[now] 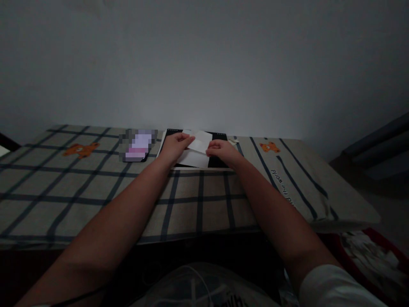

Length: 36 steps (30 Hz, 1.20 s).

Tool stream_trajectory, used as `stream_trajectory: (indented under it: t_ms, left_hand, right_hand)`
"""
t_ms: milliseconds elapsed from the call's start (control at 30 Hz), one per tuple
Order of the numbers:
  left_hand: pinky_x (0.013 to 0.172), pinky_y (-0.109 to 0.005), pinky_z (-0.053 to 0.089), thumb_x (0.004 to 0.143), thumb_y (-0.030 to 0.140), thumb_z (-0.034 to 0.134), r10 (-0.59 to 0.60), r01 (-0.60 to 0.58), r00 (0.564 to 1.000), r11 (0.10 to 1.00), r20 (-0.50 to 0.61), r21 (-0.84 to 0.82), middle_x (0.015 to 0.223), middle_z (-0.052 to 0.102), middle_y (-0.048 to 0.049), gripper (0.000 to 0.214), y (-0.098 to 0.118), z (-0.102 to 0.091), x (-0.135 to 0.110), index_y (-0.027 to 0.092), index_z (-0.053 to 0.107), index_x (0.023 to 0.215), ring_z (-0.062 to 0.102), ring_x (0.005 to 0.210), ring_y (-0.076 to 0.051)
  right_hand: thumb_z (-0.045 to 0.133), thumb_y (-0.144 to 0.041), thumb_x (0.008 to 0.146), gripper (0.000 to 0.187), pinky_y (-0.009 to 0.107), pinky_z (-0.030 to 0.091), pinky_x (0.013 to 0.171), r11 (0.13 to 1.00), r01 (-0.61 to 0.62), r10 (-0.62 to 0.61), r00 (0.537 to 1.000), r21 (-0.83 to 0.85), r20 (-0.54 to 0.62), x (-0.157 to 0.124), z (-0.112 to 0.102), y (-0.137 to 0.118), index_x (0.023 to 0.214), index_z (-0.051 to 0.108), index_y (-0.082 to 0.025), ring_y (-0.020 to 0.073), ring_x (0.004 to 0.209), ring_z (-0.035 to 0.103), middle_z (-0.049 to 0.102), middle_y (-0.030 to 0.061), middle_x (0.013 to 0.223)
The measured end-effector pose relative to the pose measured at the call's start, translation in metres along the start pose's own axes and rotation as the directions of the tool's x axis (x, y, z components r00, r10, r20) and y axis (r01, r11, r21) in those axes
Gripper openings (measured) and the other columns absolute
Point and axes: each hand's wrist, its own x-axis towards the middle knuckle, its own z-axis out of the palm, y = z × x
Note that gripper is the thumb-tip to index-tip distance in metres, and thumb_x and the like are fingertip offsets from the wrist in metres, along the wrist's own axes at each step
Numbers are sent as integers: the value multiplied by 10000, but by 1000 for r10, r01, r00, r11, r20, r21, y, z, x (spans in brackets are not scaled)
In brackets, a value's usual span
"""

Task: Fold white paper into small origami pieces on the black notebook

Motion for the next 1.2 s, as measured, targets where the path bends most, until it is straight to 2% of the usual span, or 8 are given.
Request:
stream_trajectory:
  t_ms: [267, 400, 533, 600, 700, 800, 967, 1200]
  left_hand:
    - [632, -241, 465, 683, 392, 759, -1, 1, 1000, 999, -5, -33, 753, 655, -14, 255, -1, -2, 3, 165, 662, 745, 561, 679, -126]
    - [628, -236, 466, 692, 391, 752, 22, -22, 1000, 999, 13, -34, 756, 655, -19, 252, -1, -1, 3, 162, 653, 731, 559, 680, -123]
    - [640, -245, 478, 701, 388, 748, 31, -31, 999, 999, -9, 9, 779, 674, -25, 243, -2, -2, 4, 167, 666, 757, 574, 694, -134]
    - [639, -244, 477, 699, 386, 748, 34, -34, 999, 999, -13, 13, 777, 675, -24, 238, -3, -2, 5, 169, 670, 758, 575, 690, -132]
    - [636, -249, 473, 685, 382, 763, 20, -21, 999, 1000, 41, 22, 740, 662, -16, 233, -3, -3, 5, 171, 677, 733, 566, 666, -127]
    - [625, -260, 456, 657, 396, 788, -9, -1, 994, 995, 108, 98, 701, 657, -15, 245, -2, -3, 3, 175, 693, 710, 556, 631, -127]
    - [599, -264, 430, 656, 421, 783, -15, -20, 985, 979, 170, 202, 705, 674, -26, 254, -3, -1, 1, 183, 715, 716, 570, 621, -137]
    - [690, -277, 466, 685, 425, 778, 36, -53, 994, 986, 108, 161, 823, 725, -57, 293, -2, -1, 1, 173, 740, 830, 616, 720, -155]
  right_hand:
    - [713, -140, 647, 145, 300, 490, 721, 999, -14, 15, 1000, 52, -2, 0, 1, 2, 765, 640, -184, 130, 690, 588, 658, 7, 726]
    - [678, -131, 661, 101, 281, 486, 676, 1000, 5, -5, 1000, 13, -7, 0, 1, 3, 731, 633, -189, 119, 649, 566, 643, -3, 689]
    - [710, -120, 643, 168, 260, 508, 669, 996, -27, 29, 999, 86, -21, 0, 2, 1, 784, 646, -184, 116, 669, 591, 672, 1, 731]
    - [723, -133, 670, 175, 262, 523, 682, 990, -64, 70, 996, 126, -50, 0, 3, 0, 822, 649, -180, 115, 674, 607, 680, 9, 750]
    - [710, -209, 750, 126, 263, 527, 672, 988, -63, 86, 982, 141, -167, 4, 1, 1, 856, 648, -180, 113, 667, 614, 672, 14, 760]
    - [684, -312, 791, 195, 250, 509, 642, 996, 35, -12, 967, 86, -255, 8, -4, 4, 948, 677, -198, 114, 700, 613, 688, 15, 820]
    - [718, -356, 729, 229, 303, 500, 766, 987, 138, -152, 964, -78, -220, 8, -10, 11, 901, 731, -206, 146, 803, 624, 722, 28, 902]
    - [699, -322, 727, 149, 321, 472, 770, 968, 132, -172, 968, -215, -180, 5, -7, 11, 801, 707, -193, 145, 743, 600, 698, 24, 812]
